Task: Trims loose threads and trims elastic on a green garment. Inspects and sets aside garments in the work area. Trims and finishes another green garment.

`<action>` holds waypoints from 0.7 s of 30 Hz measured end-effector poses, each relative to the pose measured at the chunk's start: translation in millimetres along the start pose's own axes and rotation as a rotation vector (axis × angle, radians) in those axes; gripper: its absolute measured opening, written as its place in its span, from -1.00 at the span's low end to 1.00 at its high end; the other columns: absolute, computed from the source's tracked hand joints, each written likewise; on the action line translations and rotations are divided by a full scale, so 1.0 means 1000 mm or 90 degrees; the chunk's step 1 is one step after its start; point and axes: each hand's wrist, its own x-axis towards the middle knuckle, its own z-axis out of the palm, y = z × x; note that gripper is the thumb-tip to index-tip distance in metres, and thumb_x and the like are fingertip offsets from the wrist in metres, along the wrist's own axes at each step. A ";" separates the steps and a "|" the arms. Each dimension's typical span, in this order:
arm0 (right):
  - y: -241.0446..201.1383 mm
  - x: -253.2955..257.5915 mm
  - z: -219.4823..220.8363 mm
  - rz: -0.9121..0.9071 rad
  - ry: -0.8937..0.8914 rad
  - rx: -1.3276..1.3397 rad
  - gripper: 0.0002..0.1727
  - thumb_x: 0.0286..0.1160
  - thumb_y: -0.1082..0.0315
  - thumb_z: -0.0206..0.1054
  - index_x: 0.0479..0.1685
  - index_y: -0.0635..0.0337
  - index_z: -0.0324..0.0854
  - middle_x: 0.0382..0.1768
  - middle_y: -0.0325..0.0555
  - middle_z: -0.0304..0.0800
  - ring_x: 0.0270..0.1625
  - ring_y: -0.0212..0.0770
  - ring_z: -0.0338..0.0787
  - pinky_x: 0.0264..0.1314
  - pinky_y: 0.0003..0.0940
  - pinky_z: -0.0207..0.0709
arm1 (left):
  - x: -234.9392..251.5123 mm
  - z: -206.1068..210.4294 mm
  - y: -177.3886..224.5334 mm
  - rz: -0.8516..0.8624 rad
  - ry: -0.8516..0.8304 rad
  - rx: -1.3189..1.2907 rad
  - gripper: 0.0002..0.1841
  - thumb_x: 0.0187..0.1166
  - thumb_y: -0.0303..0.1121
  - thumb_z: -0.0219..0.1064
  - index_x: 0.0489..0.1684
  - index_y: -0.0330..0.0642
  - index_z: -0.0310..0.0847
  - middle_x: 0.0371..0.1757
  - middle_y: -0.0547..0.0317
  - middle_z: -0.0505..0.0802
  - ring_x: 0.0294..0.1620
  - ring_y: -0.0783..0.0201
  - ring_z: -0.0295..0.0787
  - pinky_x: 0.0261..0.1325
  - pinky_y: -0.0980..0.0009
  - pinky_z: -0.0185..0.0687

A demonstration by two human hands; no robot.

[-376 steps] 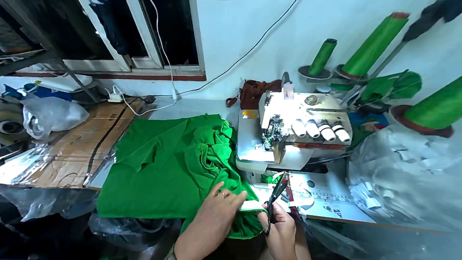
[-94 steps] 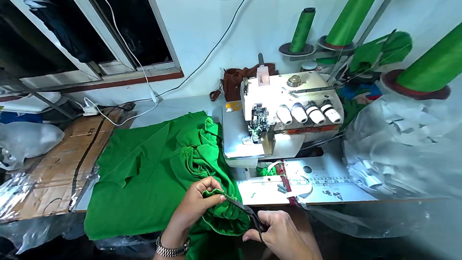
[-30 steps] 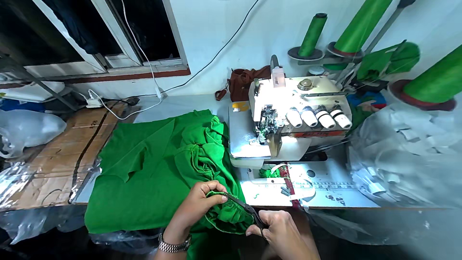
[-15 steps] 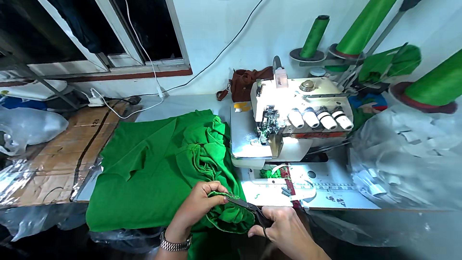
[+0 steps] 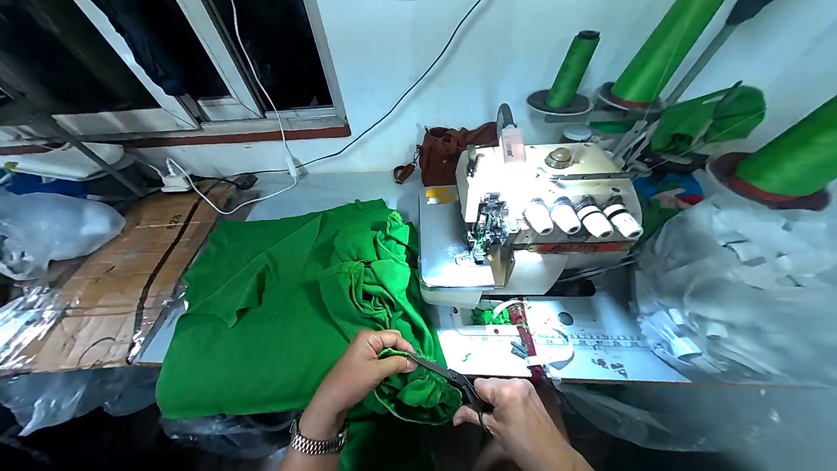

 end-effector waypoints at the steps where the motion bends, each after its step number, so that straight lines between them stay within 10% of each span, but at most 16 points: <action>1: 0.000 0.000 0.000 0.001 -0.004 0.000 -0.40 0.23 -0.16 0.48 -0.77 0.20 0.50 -0.82 -0.08 0.47 -0.73 -0.18 0.57 -0.66 -0.27 0.44 | 0.000 0.000 0.000 -0.001 -0.002 -0.008 -0.95 0.39 -0.41 0.49 -0.34 -0.13 0.87 -0.27 0.37 0.86 -0.14 0.53 0.76 0.03 0.53 0.67; 21: -0.001 0.003 0.002 0.006 0.014 -0.009 -0.38 0.16 -0.24 0.48 -0.78 0.15 0.50 -0.83 -0.17 0.43 -0.75 -0.26 0.50 -0.69 -0.33 0.37 | -0.002 -0.002 -0.007 0.027 0.001 -0.038 -0.97 0.36 -0.41 0.51 -0.38 -0.12 0.87 -0.33 0.37 0.80 -0.18 0.51 0.72 -0.03 0.56 0.64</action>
